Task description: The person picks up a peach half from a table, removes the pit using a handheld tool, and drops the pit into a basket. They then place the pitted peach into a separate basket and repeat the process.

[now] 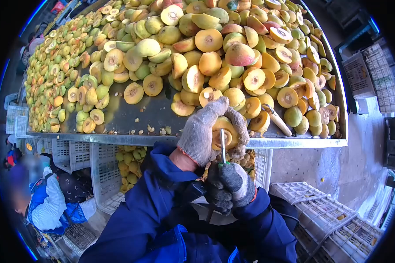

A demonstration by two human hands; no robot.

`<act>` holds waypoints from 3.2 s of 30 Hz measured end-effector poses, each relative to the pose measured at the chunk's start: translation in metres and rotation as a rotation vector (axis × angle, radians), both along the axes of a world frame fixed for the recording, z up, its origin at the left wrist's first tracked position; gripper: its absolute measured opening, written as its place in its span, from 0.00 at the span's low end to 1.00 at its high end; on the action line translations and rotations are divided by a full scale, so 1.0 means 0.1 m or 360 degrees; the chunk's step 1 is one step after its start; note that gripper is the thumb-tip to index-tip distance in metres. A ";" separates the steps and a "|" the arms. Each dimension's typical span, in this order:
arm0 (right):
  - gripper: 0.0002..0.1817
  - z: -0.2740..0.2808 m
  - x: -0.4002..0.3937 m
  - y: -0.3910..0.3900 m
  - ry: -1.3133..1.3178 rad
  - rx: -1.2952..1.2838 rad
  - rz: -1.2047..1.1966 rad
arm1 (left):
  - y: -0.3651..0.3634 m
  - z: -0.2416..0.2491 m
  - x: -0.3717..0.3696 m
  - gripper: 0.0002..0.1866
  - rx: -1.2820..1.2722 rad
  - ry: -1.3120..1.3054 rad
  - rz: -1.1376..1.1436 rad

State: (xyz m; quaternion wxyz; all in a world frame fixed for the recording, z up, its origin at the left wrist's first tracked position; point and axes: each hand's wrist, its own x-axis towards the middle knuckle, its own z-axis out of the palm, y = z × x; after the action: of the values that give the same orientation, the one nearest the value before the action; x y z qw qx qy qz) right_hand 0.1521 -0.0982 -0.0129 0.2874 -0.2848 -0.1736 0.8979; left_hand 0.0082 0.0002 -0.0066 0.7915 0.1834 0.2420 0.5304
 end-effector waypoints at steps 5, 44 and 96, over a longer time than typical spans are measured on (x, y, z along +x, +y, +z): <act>0.28 -0.06 0.29 -0.11 0.0049 0.0336 0.0397 | -0.05 -0.01 0.09 0.16 -0.0054 -0.0068 0.0033; 0.19 0.13 -0.04 0.01 -0.0956 0.0657 -0.0714 | -0.14 0.24 0.08 0.25 -0.0192 0.0276 0.0133; 0.14 0.09 -0.16 0.10 -0.1428 0.1250 0.0002 | -0.15 -0.06 -0.12 0.19 -0.0163 -0.0135 -0.0160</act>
State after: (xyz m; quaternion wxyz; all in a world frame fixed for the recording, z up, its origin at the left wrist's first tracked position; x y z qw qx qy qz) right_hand 0.1362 -0.0880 -0.0037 0.2694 -0.5085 -0.5973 0.5586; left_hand -0.0036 -0.0148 -0.0123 0.8351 0.1320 0.2255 0.4842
